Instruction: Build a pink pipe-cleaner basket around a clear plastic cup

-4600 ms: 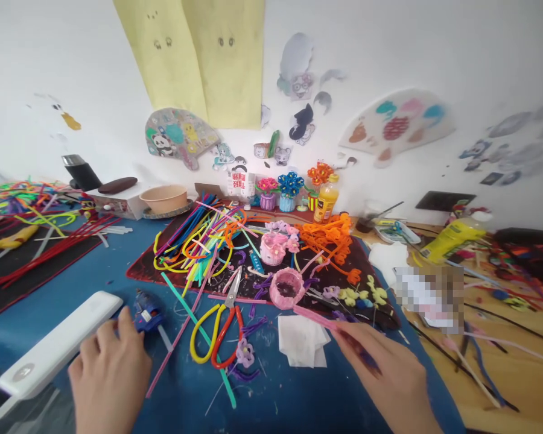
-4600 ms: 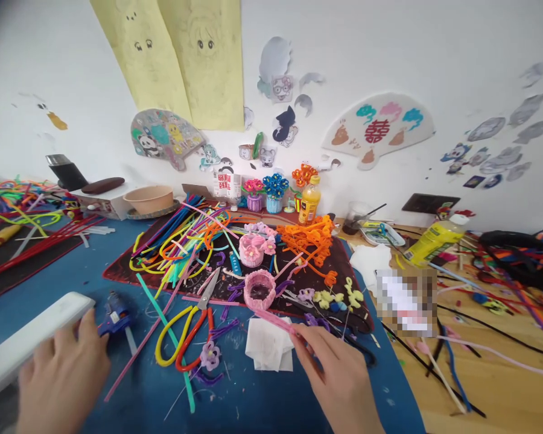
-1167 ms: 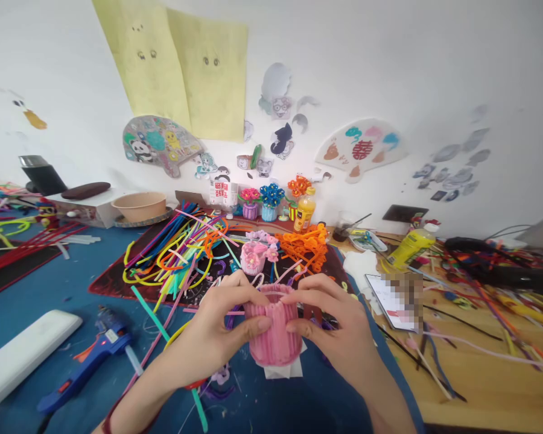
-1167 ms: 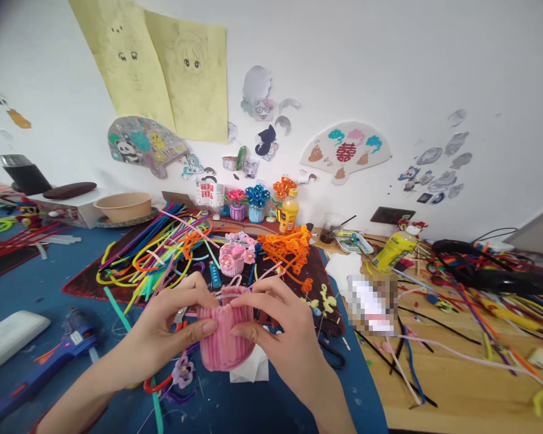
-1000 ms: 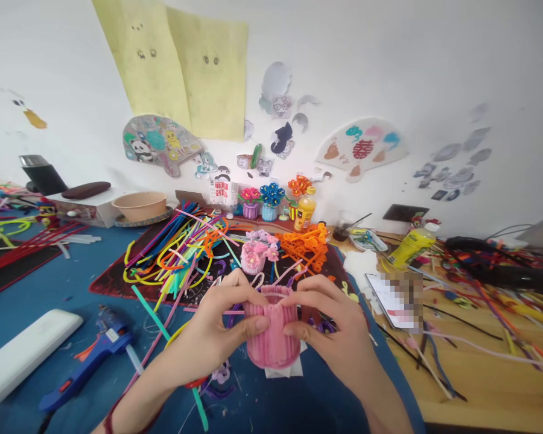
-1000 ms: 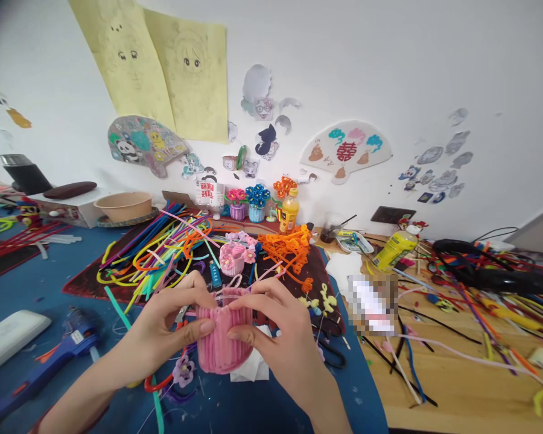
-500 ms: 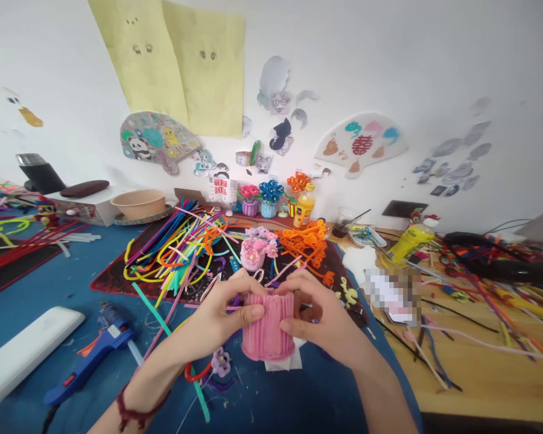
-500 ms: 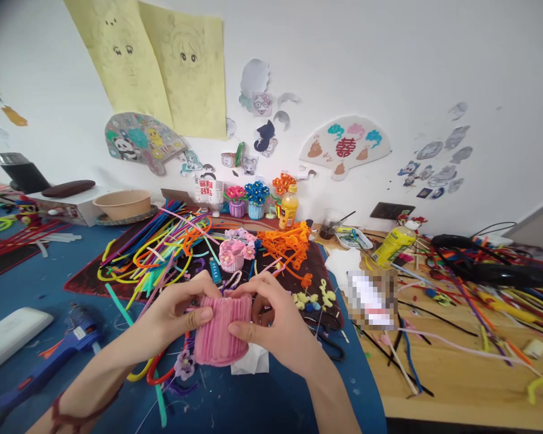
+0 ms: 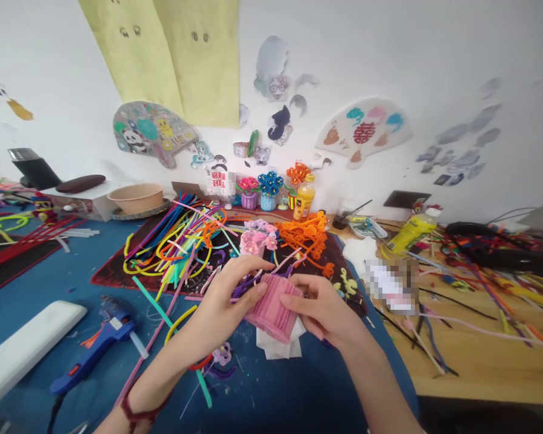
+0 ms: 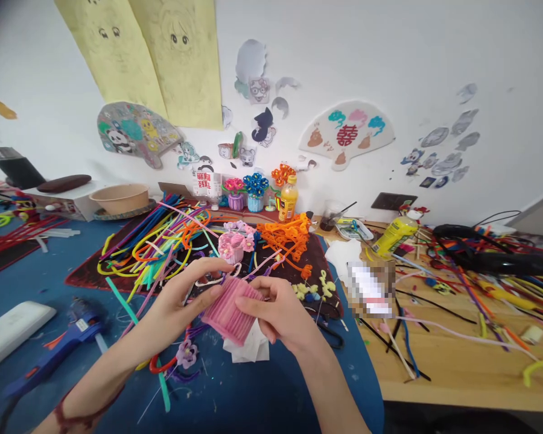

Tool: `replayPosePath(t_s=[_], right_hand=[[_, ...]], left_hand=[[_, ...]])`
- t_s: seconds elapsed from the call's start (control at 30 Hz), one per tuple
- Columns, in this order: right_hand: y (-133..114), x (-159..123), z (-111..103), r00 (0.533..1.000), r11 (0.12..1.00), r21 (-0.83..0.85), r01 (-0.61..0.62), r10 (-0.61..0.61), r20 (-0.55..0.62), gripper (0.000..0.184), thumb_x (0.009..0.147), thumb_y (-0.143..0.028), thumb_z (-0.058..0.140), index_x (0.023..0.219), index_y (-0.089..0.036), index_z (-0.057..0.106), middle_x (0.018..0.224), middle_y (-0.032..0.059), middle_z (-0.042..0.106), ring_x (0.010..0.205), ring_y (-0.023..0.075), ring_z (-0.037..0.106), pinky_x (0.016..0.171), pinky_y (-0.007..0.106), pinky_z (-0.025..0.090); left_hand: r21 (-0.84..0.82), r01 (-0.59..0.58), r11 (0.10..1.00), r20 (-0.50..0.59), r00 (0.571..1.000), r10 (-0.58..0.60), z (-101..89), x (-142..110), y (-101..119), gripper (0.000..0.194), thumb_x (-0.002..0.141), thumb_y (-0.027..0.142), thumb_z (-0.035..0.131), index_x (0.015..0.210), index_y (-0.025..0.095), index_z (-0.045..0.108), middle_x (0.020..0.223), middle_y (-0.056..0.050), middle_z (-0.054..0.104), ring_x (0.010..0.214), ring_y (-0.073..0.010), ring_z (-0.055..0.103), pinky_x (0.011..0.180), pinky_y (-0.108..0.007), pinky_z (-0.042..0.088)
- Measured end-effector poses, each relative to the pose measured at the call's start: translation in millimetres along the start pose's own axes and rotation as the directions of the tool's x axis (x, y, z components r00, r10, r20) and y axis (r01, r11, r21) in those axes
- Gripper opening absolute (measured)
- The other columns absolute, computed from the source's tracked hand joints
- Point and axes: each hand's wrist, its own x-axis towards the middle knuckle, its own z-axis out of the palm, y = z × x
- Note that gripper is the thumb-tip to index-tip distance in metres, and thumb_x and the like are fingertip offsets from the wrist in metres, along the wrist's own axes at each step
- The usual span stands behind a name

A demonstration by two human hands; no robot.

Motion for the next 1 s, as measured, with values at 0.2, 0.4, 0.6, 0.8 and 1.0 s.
replayPosePath(t_s=[0.2, 0.4, 0.6, 0.8, 1.0], right_hand=[[-5.5, -1.9, 0.0, 0.999, 0.995, 0.100, 0.007, -0.004, -0.036, 0.039, 0.069, -0.046, 0.083, 0.077, -0.013, 0.064, 0.053, -0.0056, 0.059, 0.023, -0.0026, 0.031, 0.025, 0.013, 0.014], [-7.9, -4.7, 3.6, 0.999, 0.995, 0.098, 0.006, -0.002, -0.037, 0.040, 0.070, -0.048, 0.082, 0.080, -0.013, 0.065, 0.051, -0.0075, 0.055, 0.024, -0.0021, 0.030, 0.025, 0.013, 0.014], [-10.1, -7.5, 7.2, 1.000, 0.994, 0.110, -0.011, 0.012, -0.015, 0.039, 0.073, -0.048, 0.081, 0.074, -0.013, 0.063, 0.051, -0.0074, 0.054, 0.024, -0.0033, 0.026, 0.025, 0.013, 0.010], [-8.2, -6.5, 9.9, 1.000, 0.995, 0.099, -0.013, 0.014, -0.005, 0.041, 0.073, -0.050, 0.080, 0.083, -0.013, 0.067, 0.051, -0.0078, 0.053, 0.025, -0.0028, 0.026, 0.025, 0.013, 0.012], [-8.8, -6.3, 12.0, 1.000, 0.995, 0.101, -0.016, 0.014, 0.023, 0.042, 0.074, -0.052, 0.078, 0.082, -0.012, 0.067, 0.052, -0.0071, 0.053, 0.025, -0.0029, 0.024, 0.025, 0.014, 0.011]], left_hand=[[0.039, -0.065, 0.997, 0.024, 0.998, 0.064, 5.4, -16.7, 15.3, 0.041, 0.092, 0.036, 0.062, 0.132, 0.034, 0.052, 0.135, -0.002, 0.059, 0.127, -0.0209, 0.051, 0.106, -0.038, 0.041], [0.104, -0.106, 0.989, 0.023, 0.994, 0.104, 14.1, -25.9, 15.6, 0.050, 0.089, 0.033, 0.068, 0.135, 0.037, 0.047, 0.140, -0.001, 0.055, 0.131, -0.0207, 0.047, 0.112, -0.040, 0.034], [0.098, -0.120, 0.988, 0.034, 0.993, 0.117, 11.4, -25.4, 16.5, 0.053, 0.086, 0.036, 0.070, 0.133, 0.041, 0.047, 0.137, 0.003, 0.057, 0.129, -0.0185, 0.047, 0.112, -0.035, 0.032], [0.057, -0.122, 0.991, 0.001, 0.992, 0.123, 9.7, -27.9, 18.2, 0.050, 0.084, 0.039, 0.071, 0.130, 0.037, 0.052, 0.133, 0.000, 0.060, 0.125, -0.0219, 0.049, 0.108, -0.038, 0.036], [0.043, -0.114, 0.993, -0.022, 0.993, 0.115, 8.4, -31.0, 18.9, 0.050, 0.083, 0.027, 0.074, 0.129, 0.037, 0.054, 0.131, 0.001, 0.060, 0.122, -0.0210, 0.051, 0.104, -0.036, 0.039]])
